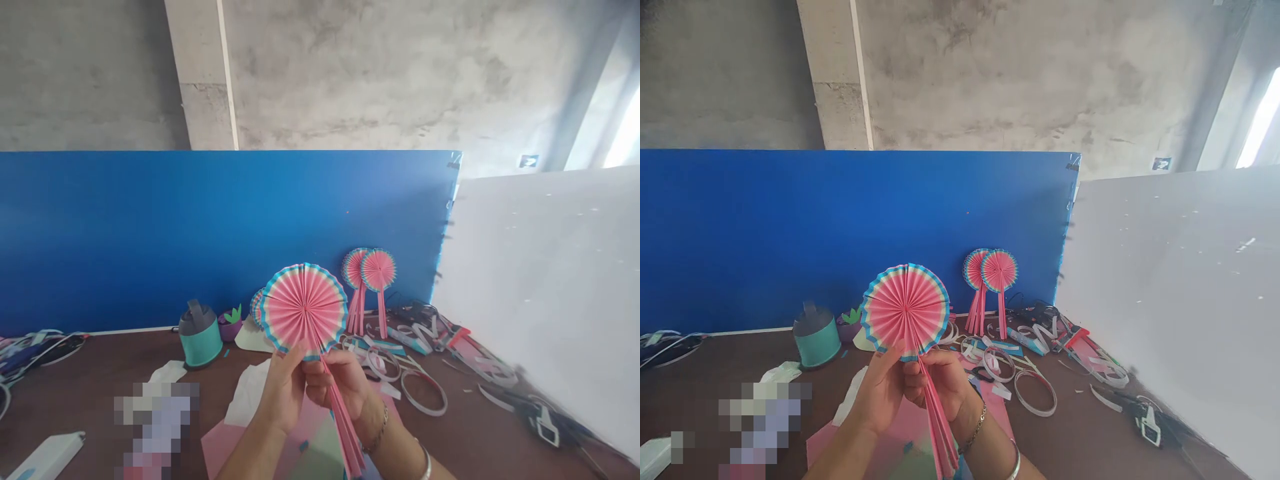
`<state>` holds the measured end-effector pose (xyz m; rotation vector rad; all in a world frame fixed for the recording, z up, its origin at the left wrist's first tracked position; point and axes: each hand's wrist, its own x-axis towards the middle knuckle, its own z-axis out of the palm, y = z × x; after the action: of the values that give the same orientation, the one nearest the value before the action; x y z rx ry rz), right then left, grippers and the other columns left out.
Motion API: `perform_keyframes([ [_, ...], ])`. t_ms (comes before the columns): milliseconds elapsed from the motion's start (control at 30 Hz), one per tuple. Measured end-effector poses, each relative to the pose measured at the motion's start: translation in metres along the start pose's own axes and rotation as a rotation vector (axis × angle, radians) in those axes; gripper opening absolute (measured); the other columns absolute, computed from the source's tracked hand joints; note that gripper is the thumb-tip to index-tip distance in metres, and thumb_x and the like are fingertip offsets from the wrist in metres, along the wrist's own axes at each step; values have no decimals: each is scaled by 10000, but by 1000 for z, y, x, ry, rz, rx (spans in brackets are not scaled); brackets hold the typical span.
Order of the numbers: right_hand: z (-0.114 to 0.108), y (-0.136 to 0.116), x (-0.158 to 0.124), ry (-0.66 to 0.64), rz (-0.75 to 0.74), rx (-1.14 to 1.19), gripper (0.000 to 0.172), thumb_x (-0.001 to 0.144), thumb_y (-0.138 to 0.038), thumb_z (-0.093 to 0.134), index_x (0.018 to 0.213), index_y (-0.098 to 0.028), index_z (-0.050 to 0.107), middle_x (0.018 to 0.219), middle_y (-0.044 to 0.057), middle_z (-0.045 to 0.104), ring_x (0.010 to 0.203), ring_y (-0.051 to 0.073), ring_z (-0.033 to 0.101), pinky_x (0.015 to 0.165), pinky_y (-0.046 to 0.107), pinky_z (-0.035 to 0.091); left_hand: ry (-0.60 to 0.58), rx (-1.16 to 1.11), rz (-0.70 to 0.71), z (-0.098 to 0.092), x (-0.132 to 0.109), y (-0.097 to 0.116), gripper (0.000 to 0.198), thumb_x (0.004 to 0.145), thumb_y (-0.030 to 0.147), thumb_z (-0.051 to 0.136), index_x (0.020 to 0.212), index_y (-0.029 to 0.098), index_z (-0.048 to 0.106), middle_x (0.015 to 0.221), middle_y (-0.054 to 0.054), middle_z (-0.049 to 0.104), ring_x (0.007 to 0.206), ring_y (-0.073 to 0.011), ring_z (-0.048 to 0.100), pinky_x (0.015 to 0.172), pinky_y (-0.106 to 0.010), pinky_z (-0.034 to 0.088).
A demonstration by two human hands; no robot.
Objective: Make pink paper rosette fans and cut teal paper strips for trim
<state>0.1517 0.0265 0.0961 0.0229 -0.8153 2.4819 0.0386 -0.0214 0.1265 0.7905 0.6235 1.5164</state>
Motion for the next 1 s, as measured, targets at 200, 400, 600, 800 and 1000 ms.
perform_keyframes([
  [200,-3,4,4,-50,35,13,162,658,-203,646,648,-140,496,592,-61,385,464,35,157,486,134,304,139,97,-62,6,0,1,427,591,474,812,635,195,491,505,73,427,420,-81,400,371,-195,311],
  [400,-14,-1,3,137,73,-92,202,637,-239,713,696,-112,567,609,-44,495,454,17,347,510,153,349,91,93,-8,4,3,0,424,565,466,837,691,185,545,520,67,482,415,-85,438,387,-211,352],
  [600,-5,-10,-8,310,7,-531,271,735,-371,709,758,-111,635,660,23,638,587,118,601,659,268,470,-17,3,-124,0,7,5,406,683,529,733,599,165,575,428,36,471,360,-100,420,390,-256,347],
  [800,9,-31,-17,720,-98,-1164,185,722,-319,664,665,-146,633,601,-12,602,562,101,532,567,223,403,38,-197,-31,0,14,13,224,652,274,800,808,171,677,773,-25,680,698,-164,623,680,-305,495],
  [1000,35,-17,-11,864,-728,-1554,136,812,-255,555,737,-188,647,732,34,643,660,157,562,600,267,424,75,-195,-94,-2,16,3,236,683,295,784,854,154,703,863,-58,697,763,-175,623,716,-312,495],
])
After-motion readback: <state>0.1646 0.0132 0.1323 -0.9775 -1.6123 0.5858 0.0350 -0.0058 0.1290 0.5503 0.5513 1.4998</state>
